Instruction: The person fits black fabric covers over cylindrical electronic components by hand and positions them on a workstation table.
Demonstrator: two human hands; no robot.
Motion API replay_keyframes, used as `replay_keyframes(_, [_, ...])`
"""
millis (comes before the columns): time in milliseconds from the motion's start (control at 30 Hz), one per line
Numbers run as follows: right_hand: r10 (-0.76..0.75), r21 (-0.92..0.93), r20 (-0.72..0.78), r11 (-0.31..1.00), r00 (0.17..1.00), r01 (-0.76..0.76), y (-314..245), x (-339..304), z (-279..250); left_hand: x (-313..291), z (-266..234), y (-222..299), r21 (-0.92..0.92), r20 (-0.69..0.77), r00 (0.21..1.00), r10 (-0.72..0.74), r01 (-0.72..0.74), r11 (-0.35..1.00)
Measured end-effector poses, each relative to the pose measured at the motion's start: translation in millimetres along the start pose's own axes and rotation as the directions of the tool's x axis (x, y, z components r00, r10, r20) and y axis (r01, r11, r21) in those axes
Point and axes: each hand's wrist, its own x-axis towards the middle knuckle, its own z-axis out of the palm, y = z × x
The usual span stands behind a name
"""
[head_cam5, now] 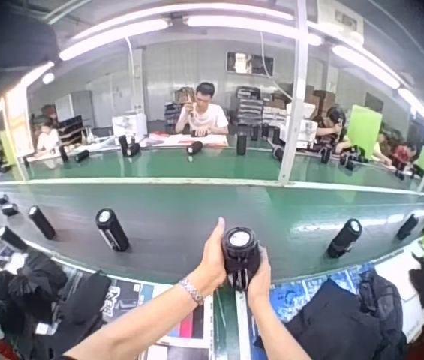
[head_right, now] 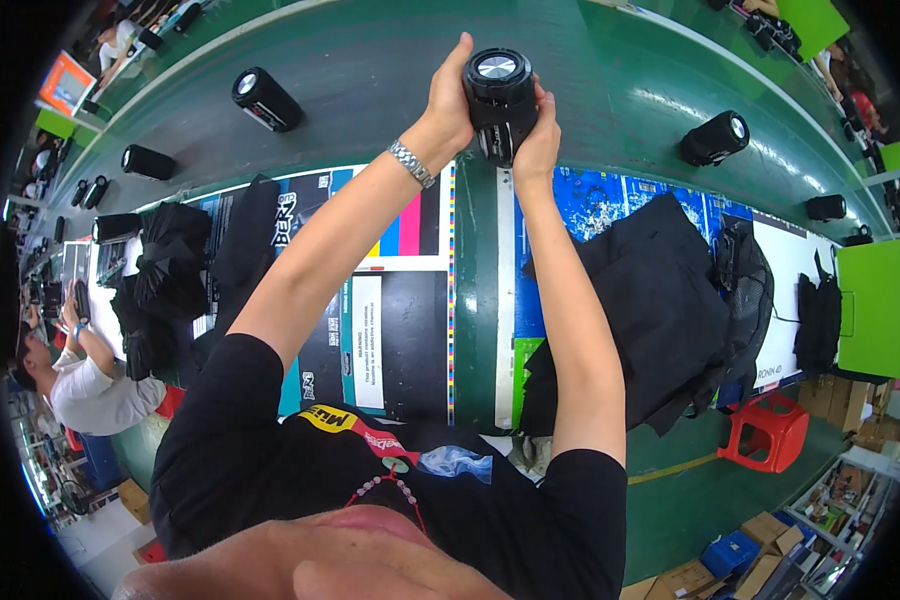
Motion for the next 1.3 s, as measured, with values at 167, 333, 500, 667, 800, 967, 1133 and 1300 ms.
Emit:
replay_keyframes(167, [0.276, 0.067, 0.054, 0.958, 0.960, -0.279, -4, 1, 5, -27, 8, 23, -0.136, 0.052, 0.987, -0.153, 0.159, 0.978])
replay_keyframes(333, [0.543, -0.045, 0.196, 0.837, 0.817, -0.545, -14, -9, 1, -33, 8, 29, -0.143, -0.061, 0.990, -0.130, 0.121, 0.982])
replay_keyframes(500, [0.384, -0.236, 0.066, 0.903, 0.921, -0.360, -38, -20, 6, -8, -21, 29, -0.302, -0.288, 0.943, -0.168, 0.077, 0.950])
replay_keyframes(667, [-0.518, -0.735, 0.128, 0.523, 0.846, 0.431, -70, 13, 10, -11, -49, 36, 0.156, -0.396, 0.916, -0.060, 0.132, 0.979])
replay_keyframes(800, [-0.500, -0.719, 0.346, 0.402, 0.794, 0.566, -65, 30, 14, -14, -33, 46, 0.319, -0.276, 0.958, 0.082, 0.011, 0.948])
replay_keyframes(967, [-0.529, -0.685, 0.436, 0.329, 0.728, 0.650, -34, 21, 11, -1, -10, 60, 0.675, 0.136, 0.962, 0.237, -0.265, 0.689])
replay_keyframes(1133, [-0.528, -0.675, 0.353, 0.427, 0.772, 0.601, -32, 9, 1, 23, -18, 58, 0.863, 0.129, 0.989, -0.069, -0.078, 0.498])
replay_keyframes(1300, [-0.263, -0.289, 0.093, 0.916, 0.960, 0.279, -16, 10, -16, 31, -7, 49, 0.928, 0.084, 0.949, -0.305, 0.038, 0.372])
